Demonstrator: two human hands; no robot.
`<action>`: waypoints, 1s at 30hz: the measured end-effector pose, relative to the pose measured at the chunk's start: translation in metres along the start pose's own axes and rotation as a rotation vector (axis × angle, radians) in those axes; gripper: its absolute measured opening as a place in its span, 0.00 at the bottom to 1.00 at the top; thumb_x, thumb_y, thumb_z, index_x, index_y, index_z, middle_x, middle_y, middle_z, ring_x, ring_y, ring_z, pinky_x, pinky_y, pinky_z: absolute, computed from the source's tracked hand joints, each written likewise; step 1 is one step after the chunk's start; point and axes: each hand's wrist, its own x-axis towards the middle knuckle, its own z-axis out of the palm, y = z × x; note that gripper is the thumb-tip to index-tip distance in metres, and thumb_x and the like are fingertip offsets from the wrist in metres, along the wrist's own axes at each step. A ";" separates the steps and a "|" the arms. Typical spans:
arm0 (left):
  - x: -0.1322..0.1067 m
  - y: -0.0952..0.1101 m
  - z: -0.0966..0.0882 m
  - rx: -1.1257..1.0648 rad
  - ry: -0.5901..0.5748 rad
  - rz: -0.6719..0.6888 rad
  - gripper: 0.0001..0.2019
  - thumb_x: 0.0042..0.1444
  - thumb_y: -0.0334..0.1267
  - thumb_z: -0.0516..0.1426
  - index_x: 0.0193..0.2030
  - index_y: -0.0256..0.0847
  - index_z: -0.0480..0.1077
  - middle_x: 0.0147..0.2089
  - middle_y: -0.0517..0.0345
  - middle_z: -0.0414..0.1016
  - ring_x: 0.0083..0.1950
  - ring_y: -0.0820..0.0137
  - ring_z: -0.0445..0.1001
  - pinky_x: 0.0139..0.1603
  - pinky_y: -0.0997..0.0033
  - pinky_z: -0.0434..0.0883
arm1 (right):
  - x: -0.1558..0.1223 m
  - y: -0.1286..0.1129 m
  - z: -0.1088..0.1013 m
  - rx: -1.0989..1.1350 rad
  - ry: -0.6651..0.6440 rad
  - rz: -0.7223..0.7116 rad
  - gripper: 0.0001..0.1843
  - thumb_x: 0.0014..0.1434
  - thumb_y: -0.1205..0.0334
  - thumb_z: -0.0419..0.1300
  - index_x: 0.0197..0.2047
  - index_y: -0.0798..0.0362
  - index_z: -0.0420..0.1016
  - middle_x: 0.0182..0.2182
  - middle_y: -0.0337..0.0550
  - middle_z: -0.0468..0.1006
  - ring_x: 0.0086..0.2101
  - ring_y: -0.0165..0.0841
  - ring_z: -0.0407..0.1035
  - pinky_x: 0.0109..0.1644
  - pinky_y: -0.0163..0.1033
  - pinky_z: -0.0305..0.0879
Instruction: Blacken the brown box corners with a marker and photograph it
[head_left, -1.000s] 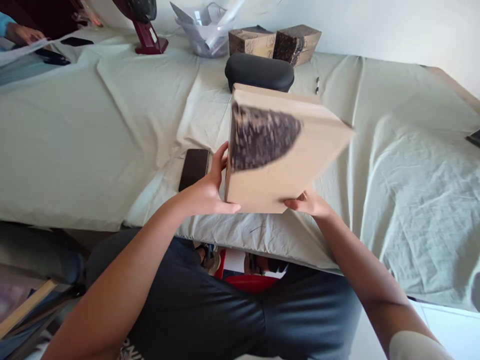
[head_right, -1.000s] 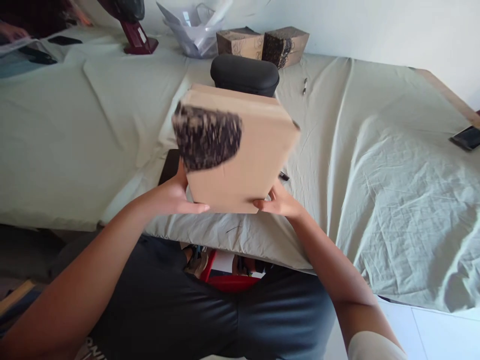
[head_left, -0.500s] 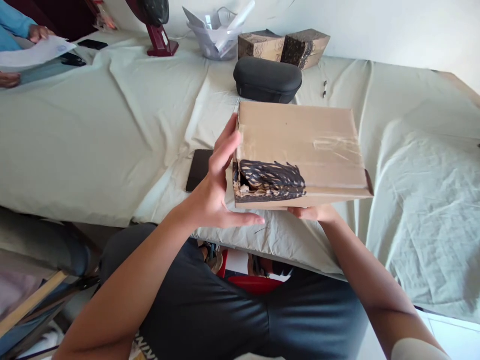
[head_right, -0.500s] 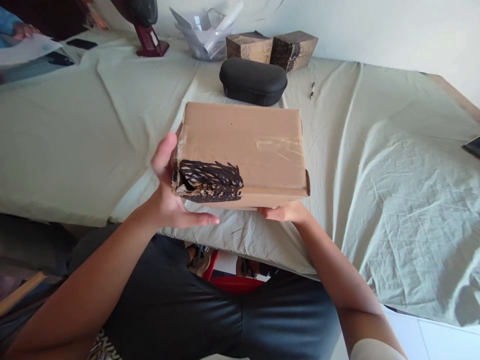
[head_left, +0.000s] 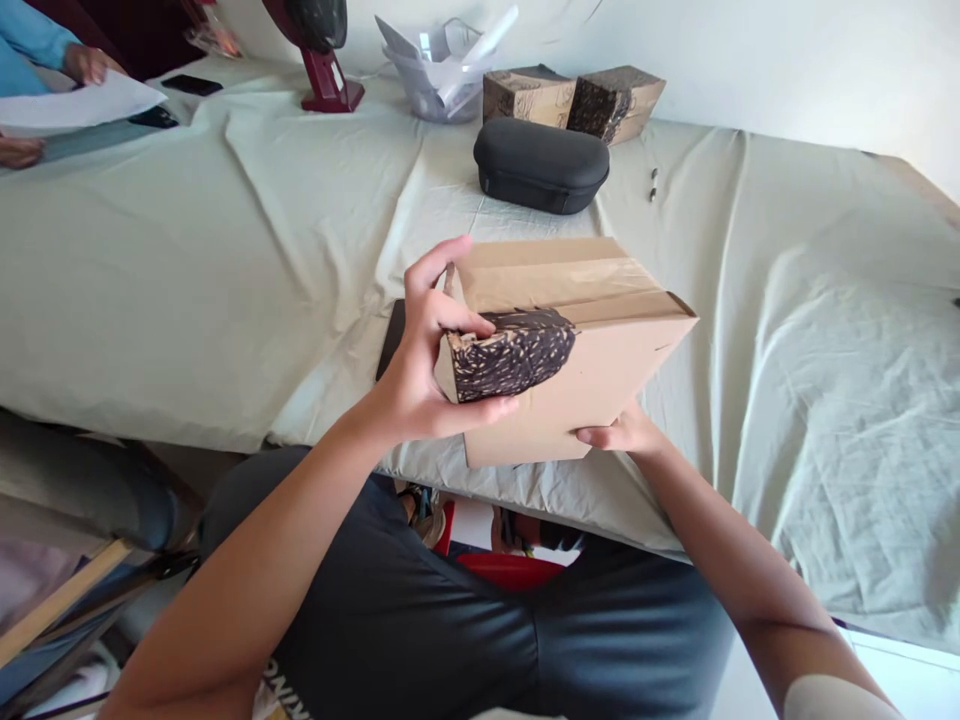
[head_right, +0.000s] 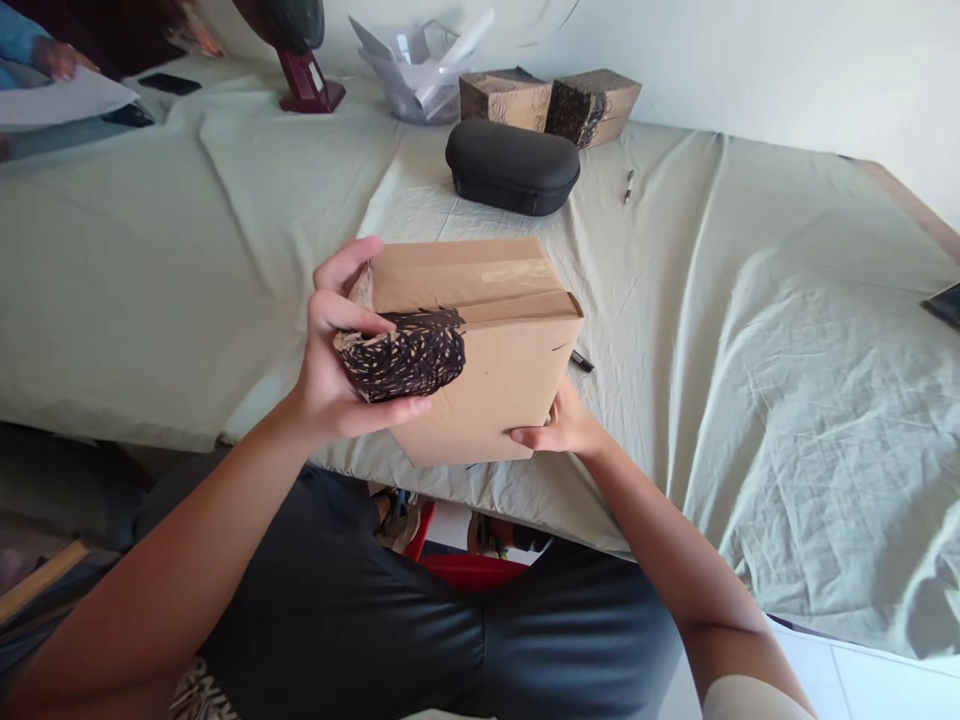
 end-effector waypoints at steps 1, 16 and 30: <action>0.000 -0.004 0.001 -0.010 0.011 0.005 0.36 0.48 0.62 0.76 0.56 0.53 0.66 0.79 0.52 0.53 0.84 0.42 0.51 0.84 0.30 0.51 | 0.000 0.000 0.001 0.021 0.012 0.009 0.49 0.49 0.34 0.76 0.68 0.47 0.71 0.60 0.56 0.80 0.60 0.58 0.76 0.63 0.62 0.79; 0.010 -0.020 -0.012 0.023 0.007 -0.146 0.33 0.47 0.62 0.75 0.44 0.46 0.64 0.60 0.51 0.65 0.67 0.51 0.70 0.72 0.36 0.70 | 0.008 -0.011 0.016 0.239 0.009 0.083 0.58 0.50 0.34 0.75 0.76 0.43 0.58 0.76 0.55 0.62 0.74 0.61 0.58 0.76 0.67 0.62; -0.036 -0.038 0.034 -0.299 0.052 -0.533 0.67 0.51 0.59 0.74 0.84 0.67 0.30 0.88 0.51 0.42 0.86 0.40 0.50 0.83 0.28 0.53 | 0.012 0.006 0.011 0.055 0.088 0.051 0.62 0.59 0.12 0.46 0.83 0.41 0.49 0.77 0.55 0.62 0.74 0.58 0.59 0.70 0.65 0.70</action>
